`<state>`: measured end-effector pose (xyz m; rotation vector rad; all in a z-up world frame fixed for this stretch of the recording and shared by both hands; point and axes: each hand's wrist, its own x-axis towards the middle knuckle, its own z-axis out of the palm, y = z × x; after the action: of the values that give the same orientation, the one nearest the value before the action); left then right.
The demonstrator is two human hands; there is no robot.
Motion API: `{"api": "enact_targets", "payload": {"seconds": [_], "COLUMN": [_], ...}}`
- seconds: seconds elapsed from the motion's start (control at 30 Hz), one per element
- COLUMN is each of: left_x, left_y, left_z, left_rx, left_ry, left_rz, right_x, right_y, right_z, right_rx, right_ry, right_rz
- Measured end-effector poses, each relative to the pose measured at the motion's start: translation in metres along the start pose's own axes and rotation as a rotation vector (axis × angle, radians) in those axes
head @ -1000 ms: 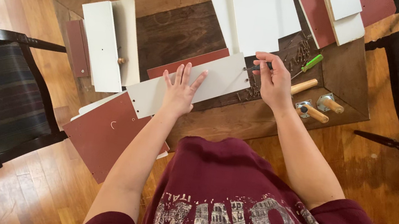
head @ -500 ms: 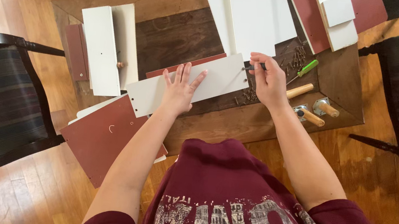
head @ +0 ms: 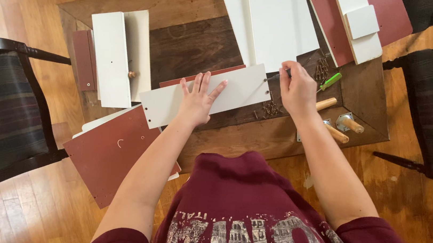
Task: The person assembles flat-pack furniture pieces on a wooden table using a screwdriver. They align panels, insert screws, and tighten them to join the components together.
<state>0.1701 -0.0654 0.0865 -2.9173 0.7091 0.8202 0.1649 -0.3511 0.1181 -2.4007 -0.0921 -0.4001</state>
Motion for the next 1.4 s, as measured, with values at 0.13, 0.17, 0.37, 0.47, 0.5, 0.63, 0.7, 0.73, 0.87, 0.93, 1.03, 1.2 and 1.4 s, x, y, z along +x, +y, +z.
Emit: {"api": "enact_targets", "payload": {"seconds": [0.13, 0.17, 0.37, 0.47, 0.5, 0.63, 0.7, 0.73, 0.87, 0.93, 1.03, 1.2, 1.4], "left_x": [-0.001, -0.001, 0.004, 0.006, 0.007, 0.009, 0.009, 0.009, 0.009, 0.009, 0.007, 0.007, 0.006], "left_y": [-0.001, -0.002, -0.003, -0.006, -0.006, -0.006, -0.007, -0.007, -0.007, -0.008, -0.007, -0.005, -0.005], "left_z": [0.000, 0.000, 0.005, 0.003, 0.002, -0.002, -0.004, -0.005, -0.005, -0.004, -0.003, -0.005, -0.007], "left_rx": [-0.004, -0.010, 0.040, 0.005, 0.000, -0.013, -0.015, -0.016, -0.019, -0.018, 0.004, -0.037, -0.042], "left_ry": [-0.003, -0.014, 0.054, -0.010, -0.017, -0.043, -0.044, -0.040, -0.046, -0.052, -0.035, -0.041, -0.053], "left_rz": [0.019, 0.023, 0.042, 0.035, 0.034, 0.031, 0.030, 0.029, 0.031, 0.029, 0.032, 0.009, 0.013], "right_x": [0.013, 0.015, 0.027, 0.037, 0.039, 0.040, 0.045, 0.049, 0.063, 0.069, 0.070, 0.058, 0.077], "right_y": [0.001, 0.000, -0.008, -0.007, -0.006, -0.007, -0.013, -0.017, -0.037, -0.041, -0.041, -0.044, -0.061], "right_z": [-0.009, -0.011, -0.007, -0.009, -0.011, -0.029, -0.036, -0.038, -0.030, -0.027, -0.020, -0.021, -0.027], "right_rx": [-0.439, -0.464, -0.428, -0.436, -0.447, -0.330, -0.355, -0.421, -0.643, -0.677, -0.647, -0.541, -0.692], "right_ry": [-0.290, -0.320, -0.462, -0.597, -0.647, -0.553, -0.605, -0.682, -0.877, -0.900, -0.903, -0.706, -0.986], "right_rz": [0.162, 0.143, -0.074, -0.120, -0.134, -0.454, -0.496, -0.360, 0.158, 0.254, 0.139, -0.498, 0.371]}}
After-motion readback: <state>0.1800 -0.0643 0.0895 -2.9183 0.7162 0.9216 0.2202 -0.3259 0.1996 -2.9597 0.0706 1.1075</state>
